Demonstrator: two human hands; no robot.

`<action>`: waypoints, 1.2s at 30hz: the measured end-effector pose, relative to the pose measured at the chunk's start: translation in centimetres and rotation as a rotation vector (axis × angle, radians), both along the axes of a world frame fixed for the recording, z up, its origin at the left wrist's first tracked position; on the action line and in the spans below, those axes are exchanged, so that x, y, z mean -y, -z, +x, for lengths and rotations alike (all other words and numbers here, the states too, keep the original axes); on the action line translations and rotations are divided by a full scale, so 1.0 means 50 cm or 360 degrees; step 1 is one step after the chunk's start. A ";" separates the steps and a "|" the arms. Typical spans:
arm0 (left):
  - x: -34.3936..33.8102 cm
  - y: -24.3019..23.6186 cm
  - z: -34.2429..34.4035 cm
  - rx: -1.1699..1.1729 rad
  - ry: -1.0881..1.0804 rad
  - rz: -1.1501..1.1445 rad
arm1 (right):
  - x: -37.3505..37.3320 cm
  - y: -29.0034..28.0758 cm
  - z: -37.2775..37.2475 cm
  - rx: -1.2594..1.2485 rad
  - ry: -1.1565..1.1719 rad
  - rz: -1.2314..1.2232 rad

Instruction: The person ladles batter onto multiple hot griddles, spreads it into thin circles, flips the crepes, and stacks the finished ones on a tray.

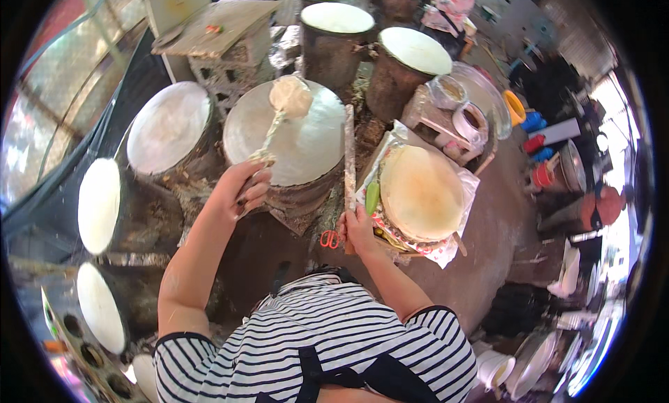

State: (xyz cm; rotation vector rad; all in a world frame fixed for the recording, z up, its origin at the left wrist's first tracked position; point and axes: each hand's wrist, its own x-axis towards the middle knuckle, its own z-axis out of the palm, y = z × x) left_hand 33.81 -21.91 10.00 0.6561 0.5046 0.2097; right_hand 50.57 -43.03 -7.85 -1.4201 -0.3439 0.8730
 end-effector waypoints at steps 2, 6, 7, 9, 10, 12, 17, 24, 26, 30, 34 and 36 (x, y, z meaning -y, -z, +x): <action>-0.040 0.043 0.082 -0.0100 0.0130 0.0179 | -0.012 0.002 0.004 0.0038 -0.0029 -0.0085; -0.069 0.152 0.200 -0.0343 0.0285 0.0649 | -0.061 -0.011 -0.017 0.0139 0.0151 -0.0233; -0.071 0.182 0.219 -0.0406 0.0307 0.0800 | -0.071 0.007 -0.020 0.0130 0.0178 -0.0294; -0.077 0.220 0.233 -0.0617 0.0351 0.1369 | -0.092 0.011 -0.037 0.0159 0.0250 -0.0264; -0.076 0.235 0.233 -0.0715 0.0374 0.1649 | -0.095 0.015 -0.049 0.0167 0.0289 -0.0262; -0.082 0.269 0.226 -0.0796 0.0245 0.2179 | -0.111 0.027 -0.063 0.0197 0.0357 -0.0254; -0.128 0.304 0.210 -0.0918 0.0136 0.2805 | -0.170 0.097 -0.069 0.1100 0.0508 -0.0437; -0.197 0.303 0.173 -0.1015 0.0127 0.3039 | -0.207 0.063 -0.101 0.1290 0.0630 -0.0610; -0.210 0.300 0.167 -0.1037 0.0051 0.3074 | -0.236 0.046 -0.093 0.1296 0.0572 -0.0627; -0.238 0.321 0.165 -0.1052 -0.0048 0.2994 | -0.231 0.039 -0.084 0.1384 0.0601 -0.0695; -0.258 0.324 0.157 -0.1066 -0.0065 0.2902 | -0.276 0.051 -0.075 0.1473 0.0554 -0.0634; -0.269 0.325 0.146 -0.1078 -0.0106 0.2856 | -0.277 0.027 -0.066 0.1429 0.0557 -0.0640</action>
